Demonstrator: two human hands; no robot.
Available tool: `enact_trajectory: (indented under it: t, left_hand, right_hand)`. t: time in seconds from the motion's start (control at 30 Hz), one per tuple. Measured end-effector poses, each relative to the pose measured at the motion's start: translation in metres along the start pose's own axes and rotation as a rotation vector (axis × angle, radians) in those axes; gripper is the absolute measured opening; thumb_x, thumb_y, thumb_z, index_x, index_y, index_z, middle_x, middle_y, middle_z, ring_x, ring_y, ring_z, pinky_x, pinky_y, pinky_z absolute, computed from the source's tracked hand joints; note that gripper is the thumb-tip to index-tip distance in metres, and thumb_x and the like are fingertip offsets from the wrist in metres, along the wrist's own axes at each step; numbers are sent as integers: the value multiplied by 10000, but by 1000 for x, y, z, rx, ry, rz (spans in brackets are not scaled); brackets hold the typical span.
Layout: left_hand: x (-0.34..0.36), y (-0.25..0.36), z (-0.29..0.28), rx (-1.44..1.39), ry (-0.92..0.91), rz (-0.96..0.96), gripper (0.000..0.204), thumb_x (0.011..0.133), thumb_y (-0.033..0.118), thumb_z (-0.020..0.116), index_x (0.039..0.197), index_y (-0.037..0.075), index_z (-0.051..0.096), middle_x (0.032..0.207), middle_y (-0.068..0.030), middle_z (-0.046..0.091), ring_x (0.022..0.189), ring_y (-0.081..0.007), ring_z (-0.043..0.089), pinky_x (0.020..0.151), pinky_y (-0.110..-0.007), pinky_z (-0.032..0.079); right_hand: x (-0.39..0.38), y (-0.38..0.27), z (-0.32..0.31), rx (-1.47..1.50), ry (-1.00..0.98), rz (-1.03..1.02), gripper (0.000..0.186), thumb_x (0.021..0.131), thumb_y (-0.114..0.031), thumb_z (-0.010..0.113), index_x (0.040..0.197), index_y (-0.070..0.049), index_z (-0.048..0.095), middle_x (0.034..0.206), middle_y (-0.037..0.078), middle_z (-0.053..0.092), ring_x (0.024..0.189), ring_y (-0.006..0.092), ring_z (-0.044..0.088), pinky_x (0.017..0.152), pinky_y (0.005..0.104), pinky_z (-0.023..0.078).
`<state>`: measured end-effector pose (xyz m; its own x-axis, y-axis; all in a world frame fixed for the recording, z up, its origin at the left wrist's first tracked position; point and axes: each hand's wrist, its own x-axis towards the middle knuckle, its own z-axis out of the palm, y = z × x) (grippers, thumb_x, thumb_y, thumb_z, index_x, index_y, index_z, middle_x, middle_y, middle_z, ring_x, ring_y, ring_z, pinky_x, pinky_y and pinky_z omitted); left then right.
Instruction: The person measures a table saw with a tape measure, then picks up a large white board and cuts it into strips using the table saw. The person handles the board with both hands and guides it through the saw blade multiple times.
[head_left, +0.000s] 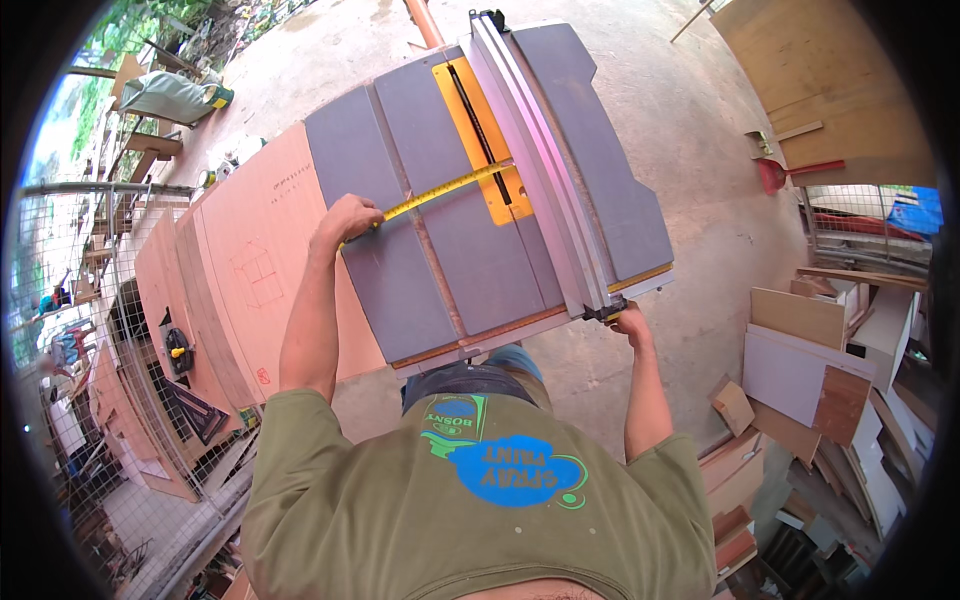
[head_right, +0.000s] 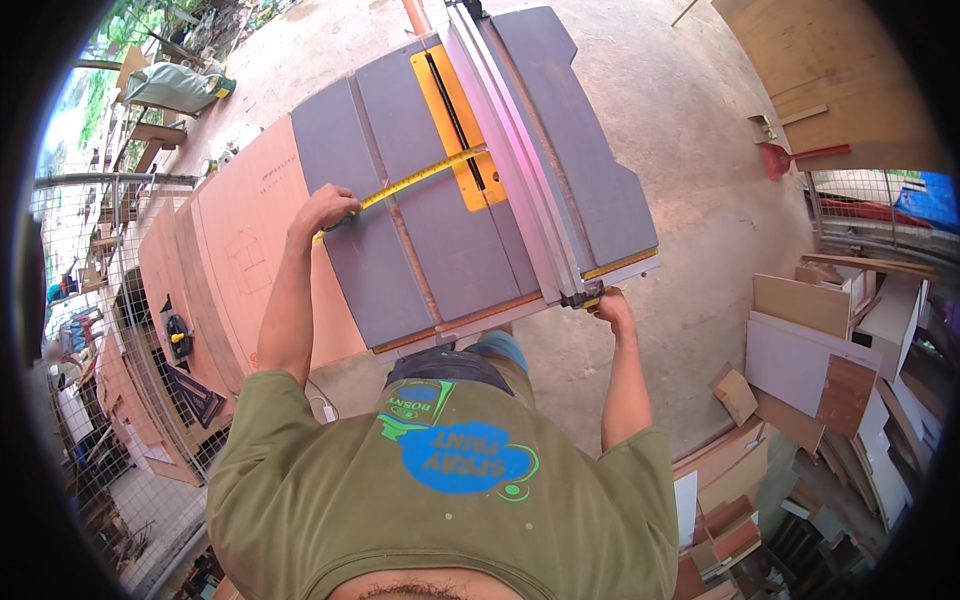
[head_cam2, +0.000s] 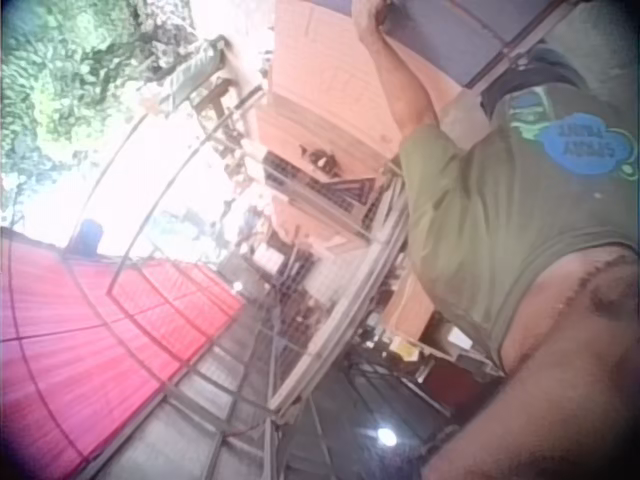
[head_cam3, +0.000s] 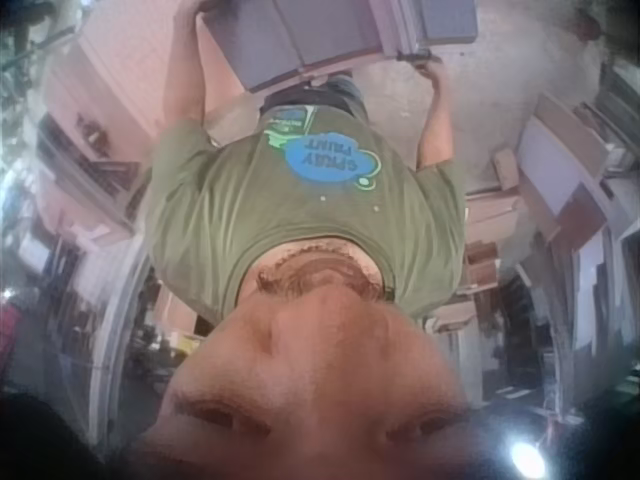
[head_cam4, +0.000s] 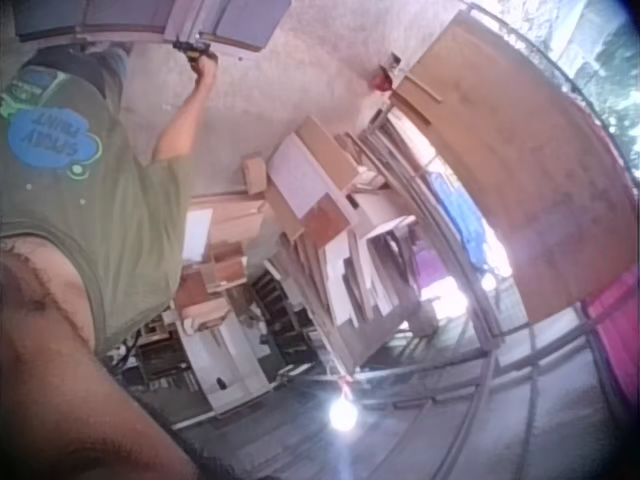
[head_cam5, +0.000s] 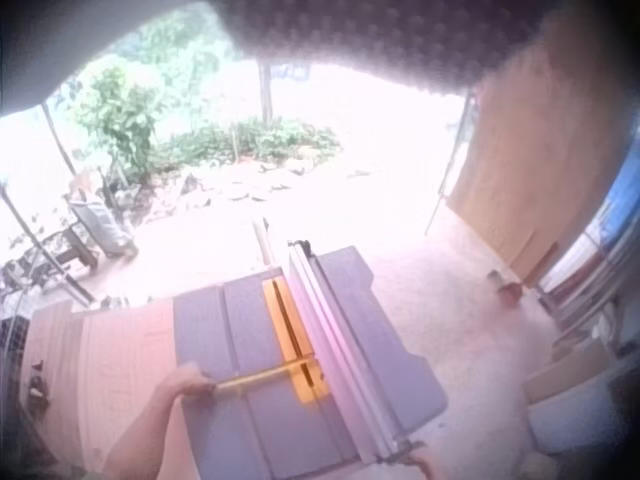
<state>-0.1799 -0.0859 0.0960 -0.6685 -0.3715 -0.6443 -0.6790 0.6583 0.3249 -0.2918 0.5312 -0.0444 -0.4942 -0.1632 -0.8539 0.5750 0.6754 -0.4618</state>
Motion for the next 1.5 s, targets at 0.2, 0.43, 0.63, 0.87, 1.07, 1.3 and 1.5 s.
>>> enact_trajectory:
  t: [0.2,0.43,0.63,0.87,1.07,1.3,1.5]
  left_hand:
    - [-4,2,-3,-34,2,-10,353,783,344,703,976,68,811,869,-168,757,781,-282,720,751,-392,570]
    - [1,-3,-1,-9,-7,22,348,777,346,708,965,72,812,860,-162,755,765,-281,715,741,-388,571]
    - [-3,1,-3,12,-18,-37,329,785,342,704,955,84,816,869,-160,758,777,-276,720,748,-387,573]
    - [1,-9,-3,187,-31,250,285,834,326,683,951,103,817,894,-141,771,797,-280,735,765,-377,580]
    - [3,-8,0,83,-16,80,300,815,322,690,957,88,813,886,-148,770,804,-274,740,766,-378,580]
    - [-11,6,-6,9,14,5,323,783,328,702,956,79,815,865,-162,764,787,-275,734,761,-382,576]
    - [-5,0,-3,-22,16,24,315,778,320,703,925,62,810,812,-170,741,740,-277,707,734,-385,562]
  right_hand:
    - [8,7,2,-146,79,-76,255,894,-357,698,875,-112,764,724,18,705,623,104,610,526,294,414]
    - [20,22,8,-554,301,-195,336,850,-332,709,966,-23,768,941,243,759,904,422,746,809,513,595]
    - [8,17,13,-633,408,-237,342,869,-307,675,1017,-9,756,1003,275,742,978,457,720,864,528,588]
    - [-6,5,19,-569,464,-205,338,880,-295,674,1039,-7,751,1025,284,736,1039,460,707,891,534,582]
    - [1,13,17,-591,457,-237,324,874,-303,684,1025,-27,762,1009,275,740,1020,459,711,867,528,588]
    - [6,8,8,-292,245,-195,320,801,-300,763,877,11,754,727,107,727,729,212,718,656,382,539]
    - [-15,-14,1,-40,34,-98,188,863,-252,744,839,-69,709,699,20,656,634,102,594,549,313,455]
